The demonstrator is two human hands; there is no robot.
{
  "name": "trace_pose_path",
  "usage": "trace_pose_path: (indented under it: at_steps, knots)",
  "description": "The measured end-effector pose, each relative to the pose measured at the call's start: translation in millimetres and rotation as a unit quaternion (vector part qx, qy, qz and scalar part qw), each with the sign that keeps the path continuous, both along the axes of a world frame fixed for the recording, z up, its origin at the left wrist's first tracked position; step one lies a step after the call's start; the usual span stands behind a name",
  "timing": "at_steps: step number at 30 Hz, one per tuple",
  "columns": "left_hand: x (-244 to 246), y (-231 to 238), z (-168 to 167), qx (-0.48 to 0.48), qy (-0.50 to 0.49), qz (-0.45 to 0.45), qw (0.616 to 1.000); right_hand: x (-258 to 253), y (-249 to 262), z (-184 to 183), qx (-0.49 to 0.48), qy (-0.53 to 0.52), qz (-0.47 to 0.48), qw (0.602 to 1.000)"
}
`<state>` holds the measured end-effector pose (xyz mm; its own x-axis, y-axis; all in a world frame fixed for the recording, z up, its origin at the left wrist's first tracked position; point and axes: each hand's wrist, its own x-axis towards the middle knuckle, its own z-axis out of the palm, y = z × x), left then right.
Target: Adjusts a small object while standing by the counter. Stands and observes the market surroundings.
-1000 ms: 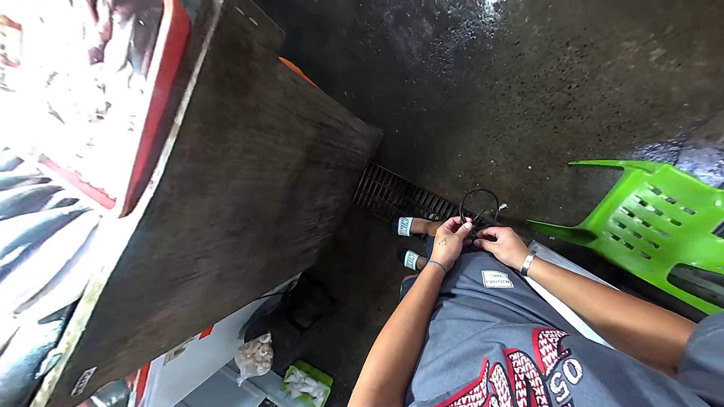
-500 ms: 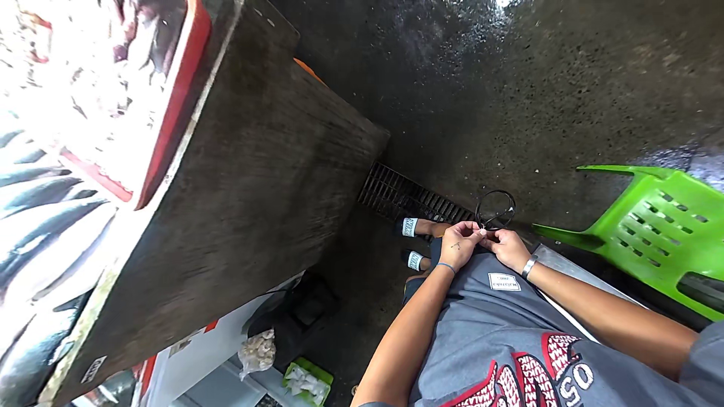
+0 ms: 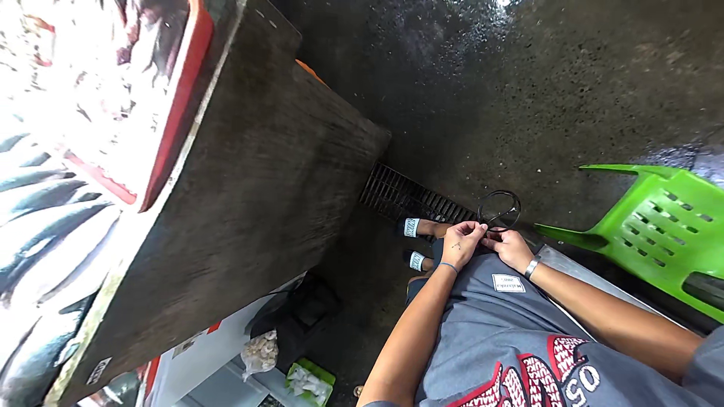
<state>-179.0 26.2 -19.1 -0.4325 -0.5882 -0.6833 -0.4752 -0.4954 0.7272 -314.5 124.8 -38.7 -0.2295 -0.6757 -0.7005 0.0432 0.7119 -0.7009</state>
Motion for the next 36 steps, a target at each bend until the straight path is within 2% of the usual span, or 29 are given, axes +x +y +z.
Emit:
trace_pose_path:
  at_steps: [5, 17, 20, 26, 29, 36]
  knots:
    - [-4, -2, 3, -0.027, -0.028, -0.045, 0.998, 2, 1, -1, -0.017, -0.005, -0.018, 1.000]
    - [-1, 0, -2, -0.052, -0.028, -0.080, 0.995, 3, -2, 2, -0.031, 0.000, -0.024, 0.999]
    - [-1, -1, -2, -0.058, -0.013, -0.051, 0.997, 0, -4, 0, -0.041, 0.011, 0.000, 0.999]
    - [-3, -7, -2, 0.040, 0.009, 0.090, 0.995, 1, -9, -3, -0.037, 0.025, 0.044, 0.998]
    - [-2, -11, 1, 0.082, 0.012, 0.073, 0.994, 2, -8, -3, -0.032, 0.047, 0.062, 0.996]
    - [-1, -18, 8, 0.089, 0.009, 0.018, 0.996, 0, -10, 7, -0.037, 0.093, 0.074, 0.992]
